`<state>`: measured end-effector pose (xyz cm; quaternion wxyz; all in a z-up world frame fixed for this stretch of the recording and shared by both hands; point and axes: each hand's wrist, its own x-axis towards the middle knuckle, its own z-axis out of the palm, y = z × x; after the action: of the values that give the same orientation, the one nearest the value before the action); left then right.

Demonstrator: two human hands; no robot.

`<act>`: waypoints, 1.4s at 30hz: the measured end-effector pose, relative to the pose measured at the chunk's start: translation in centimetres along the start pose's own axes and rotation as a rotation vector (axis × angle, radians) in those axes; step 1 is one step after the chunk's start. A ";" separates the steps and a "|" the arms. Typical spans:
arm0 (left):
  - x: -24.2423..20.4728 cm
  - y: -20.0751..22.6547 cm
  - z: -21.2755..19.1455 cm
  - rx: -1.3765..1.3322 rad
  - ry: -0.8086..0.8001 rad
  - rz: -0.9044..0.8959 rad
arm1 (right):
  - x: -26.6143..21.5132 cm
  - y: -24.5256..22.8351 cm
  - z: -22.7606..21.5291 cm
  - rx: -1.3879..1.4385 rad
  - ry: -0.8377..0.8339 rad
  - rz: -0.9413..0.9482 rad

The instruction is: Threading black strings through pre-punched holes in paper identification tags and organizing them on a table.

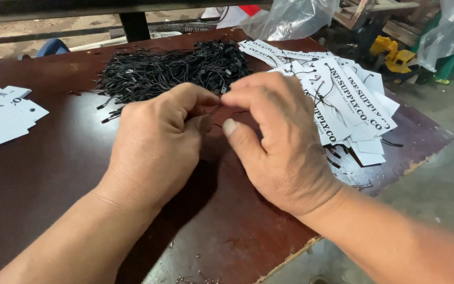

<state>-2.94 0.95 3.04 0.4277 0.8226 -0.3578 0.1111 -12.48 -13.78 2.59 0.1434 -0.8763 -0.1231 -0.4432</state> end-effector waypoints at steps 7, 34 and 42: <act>0.0 1.0 0.1 -0.328 -0.119 -0.293 | -0.4 0.1 0.4 0.097 -0.128 0.057; -2.6 -5.6 -8.3 0.650 0.052 -0.439 | 0.2 0.2 0.3 0.063 -0.265 0.460; -5.3 -9.8 -10.6 0.973 0.144 -0.473 | 0.4 0.1 0.1 0.065 -0.301 0.621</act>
<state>1.32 15.61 0.82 0.0343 0.9739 -0.0400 0.2208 -12.17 -13.78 2.87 0.2797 -0.9224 0.1156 -0.2398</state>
